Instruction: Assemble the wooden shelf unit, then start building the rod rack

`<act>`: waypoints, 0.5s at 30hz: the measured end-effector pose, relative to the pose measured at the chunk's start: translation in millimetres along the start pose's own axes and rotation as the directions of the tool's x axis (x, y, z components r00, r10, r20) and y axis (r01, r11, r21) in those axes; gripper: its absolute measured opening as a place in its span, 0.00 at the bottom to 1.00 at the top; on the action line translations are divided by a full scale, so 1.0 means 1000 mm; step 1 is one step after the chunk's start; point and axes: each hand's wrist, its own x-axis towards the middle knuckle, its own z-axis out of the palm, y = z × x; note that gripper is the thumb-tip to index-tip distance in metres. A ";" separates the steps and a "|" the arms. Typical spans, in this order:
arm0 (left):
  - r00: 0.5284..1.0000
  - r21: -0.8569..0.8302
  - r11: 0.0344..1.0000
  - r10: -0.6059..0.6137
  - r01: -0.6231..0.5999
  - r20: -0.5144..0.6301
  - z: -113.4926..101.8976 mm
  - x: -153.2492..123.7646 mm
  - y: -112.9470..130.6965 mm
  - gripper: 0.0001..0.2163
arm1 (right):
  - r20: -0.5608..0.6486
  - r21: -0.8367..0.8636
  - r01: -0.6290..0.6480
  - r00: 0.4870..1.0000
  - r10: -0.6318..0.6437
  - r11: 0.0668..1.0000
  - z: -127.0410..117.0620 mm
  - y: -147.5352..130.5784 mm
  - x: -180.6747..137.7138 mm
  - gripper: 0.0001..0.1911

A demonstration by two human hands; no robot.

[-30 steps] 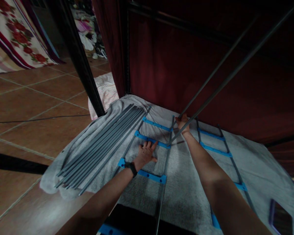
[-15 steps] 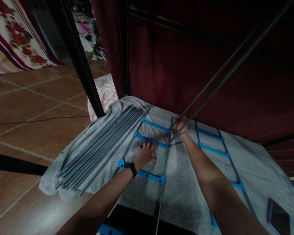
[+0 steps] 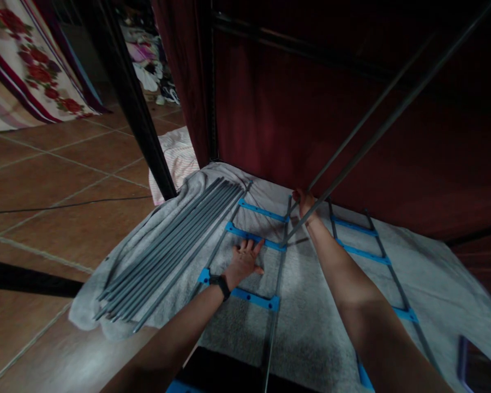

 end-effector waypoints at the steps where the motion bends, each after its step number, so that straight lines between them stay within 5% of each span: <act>1: 1.000 0.000 1.000 -0.004 0.004 0.006 0.000 0.000 0.000 0.48 | -0.007 0.022 -0.007 1.000 0.007 1.000 0.002 0.000 0.001 0.21; 15: 0.997 -0.023 0.999 -0.025 0.026 0.067 -0.002 0.003 0.001 0.49 | -0.087 0.013 -0.023 0.996 0.024 1.000 0.024 0.003 -0.003 0.27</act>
